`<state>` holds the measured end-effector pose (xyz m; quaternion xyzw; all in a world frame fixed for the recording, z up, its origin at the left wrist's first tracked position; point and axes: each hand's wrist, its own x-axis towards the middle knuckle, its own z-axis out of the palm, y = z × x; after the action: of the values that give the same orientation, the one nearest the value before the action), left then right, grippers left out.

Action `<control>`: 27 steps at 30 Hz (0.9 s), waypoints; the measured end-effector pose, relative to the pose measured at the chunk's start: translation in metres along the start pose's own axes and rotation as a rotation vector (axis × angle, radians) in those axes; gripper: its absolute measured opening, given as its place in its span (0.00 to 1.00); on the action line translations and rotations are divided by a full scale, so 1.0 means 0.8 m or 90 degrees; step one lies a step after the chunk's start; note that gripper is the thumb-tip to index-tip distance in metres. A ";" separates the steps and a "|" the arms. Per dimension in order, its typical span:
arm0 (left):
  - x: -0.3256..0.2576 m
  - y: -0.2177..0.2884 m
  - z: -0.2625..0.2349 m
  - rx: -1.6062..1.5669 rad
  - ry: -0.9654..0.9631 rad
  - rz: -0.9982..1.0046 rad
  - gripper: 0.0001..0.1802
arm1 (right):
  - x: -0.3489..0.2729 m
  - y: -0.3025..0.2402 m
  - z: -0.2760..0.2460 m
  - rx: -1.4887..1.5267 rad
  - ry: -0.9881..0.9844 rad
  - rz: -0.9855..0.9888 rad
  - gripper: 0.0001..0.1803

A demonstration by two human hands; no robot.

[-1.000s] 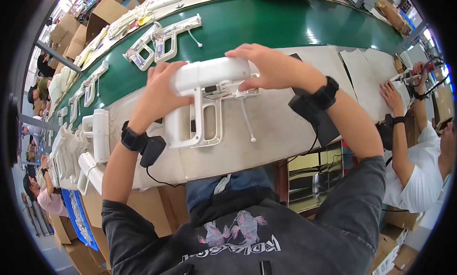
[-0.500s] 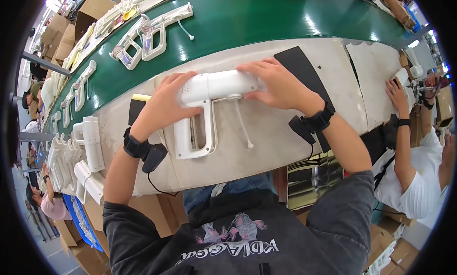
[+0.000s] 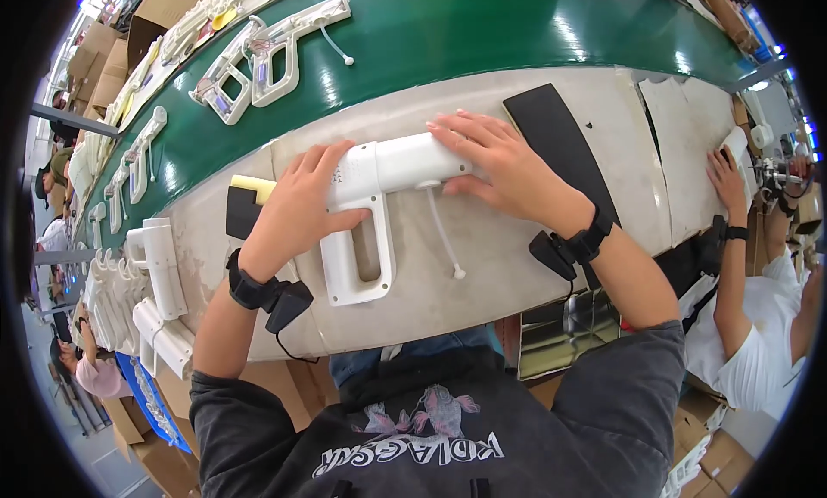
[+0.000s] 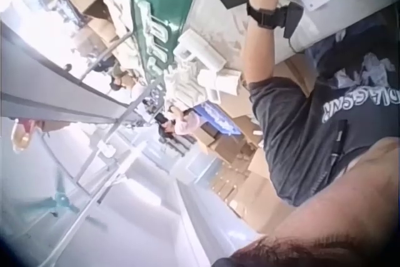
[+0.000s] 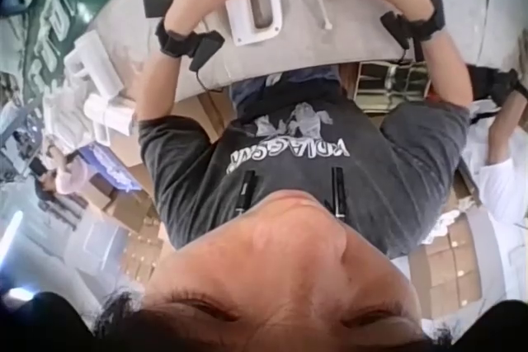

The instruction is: Assembling plastic device housings by peeling adhesive backings and joining components on a factory line.

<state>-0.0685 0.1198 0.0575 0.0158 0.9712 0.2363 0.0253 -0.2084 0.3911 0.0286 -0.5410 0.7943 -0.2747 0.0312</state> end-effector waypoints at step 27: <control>0.098 0.151 0.026 0.008 0.068 0.322 0.56 | -0.180 -0.044 -0.123 0.710 0.297 0.532 0.26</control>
<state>-0.1430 0.2402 0.0918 0.2457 0.9379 0.2294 -0.0862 -0.1533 0.5479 0.0932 -0.0240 0.6623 -0.7112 0.2345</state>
